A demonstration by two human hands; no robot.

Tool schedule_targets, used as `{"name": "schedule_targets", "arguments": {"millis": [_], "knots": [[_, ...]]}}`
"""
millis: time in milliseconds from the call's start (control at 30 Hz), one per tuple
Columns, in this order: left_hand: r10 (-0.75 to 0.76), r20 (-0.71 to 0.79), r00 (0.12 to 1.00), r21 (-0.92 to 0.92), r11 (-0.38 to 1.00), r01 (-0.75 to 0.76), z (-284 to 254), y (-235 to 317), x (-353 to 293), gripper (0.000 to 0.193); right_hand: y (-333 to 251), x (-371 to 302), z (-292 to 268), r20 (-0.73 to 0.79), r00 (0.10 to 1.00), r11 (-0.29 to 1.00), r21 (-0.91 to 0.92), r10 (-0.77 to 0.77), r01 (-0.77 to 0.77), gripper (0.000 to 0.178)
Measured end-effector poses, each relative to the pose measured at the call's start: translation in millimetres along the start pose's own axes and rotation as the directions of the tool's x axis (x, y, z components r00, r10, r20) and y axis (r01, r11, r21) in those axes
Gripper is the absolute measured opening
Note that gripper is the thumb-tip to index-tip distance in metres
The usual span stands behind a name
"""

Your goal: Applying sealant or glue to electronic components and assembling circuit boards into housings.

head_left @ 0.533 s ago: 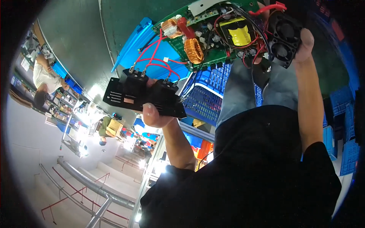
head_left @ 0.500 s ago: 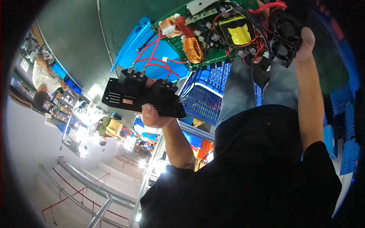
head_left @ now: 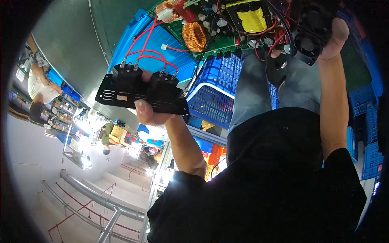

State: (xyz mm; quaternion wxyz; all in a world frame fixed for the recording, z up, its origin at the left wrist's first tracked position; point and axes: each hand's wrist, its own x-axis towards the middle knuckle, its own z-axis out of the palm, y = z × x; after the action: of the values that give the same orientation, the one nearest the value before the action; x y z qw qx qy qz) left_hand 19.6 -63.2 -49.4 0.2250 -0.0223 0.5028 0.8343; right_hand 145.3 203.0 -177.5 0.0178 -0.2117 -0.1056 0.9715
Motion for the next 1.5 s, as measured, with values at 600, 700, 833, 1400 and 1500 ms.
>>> {"name": "schedule_targets", "arguments": {"millis": [600, 700, 833, 1400, 1500], "knots": [[0.017, -0.036, 0.999, 0.076, 0.997, -0.014, -21.3, -4.6, 1.3, 0.067, -14.7, -2.6, -38.7, 0.095, 0.987, 0.901, 0.427, -0.129, 0.077, 0.084], [-0.003, 0.164, 0.987, 0.11, 0.994, -0.015, -31.7, -0.5, 5.1, 0.07, -13.0, -3.8, -63.6, 0.399, 0.902, 0.986, 0.036, -0.166, 0.165, 0.08], [0.042, -0.007, 0.999, -0.094, 0.995, -0.043, -16.1, -9.5, -9.7, 0.071, -17.4, -4.7, -41.5, 0.234, 0.971, 0.999, -0.042, 0.039, -0.03, 0.085], [0.131, -0.19, 0.973, 0.173, 0.98, -0.098, -19.5, -22.4, -14.0, 0.07, -19.9, 29.7, 10.2, 0.112, 0.979, 0.909, -0.401, 0.172, -0.114, 0.081], [0.231, -0.291, 0.928, 0.316, 0.939, -0.134, -8.3, -20.9, -14.1, 0.066, -26.9, 26.7, 34.7, -0.035, 0.954, 0.818, -0.505, 0.297, -0.274, 0.083]]}}
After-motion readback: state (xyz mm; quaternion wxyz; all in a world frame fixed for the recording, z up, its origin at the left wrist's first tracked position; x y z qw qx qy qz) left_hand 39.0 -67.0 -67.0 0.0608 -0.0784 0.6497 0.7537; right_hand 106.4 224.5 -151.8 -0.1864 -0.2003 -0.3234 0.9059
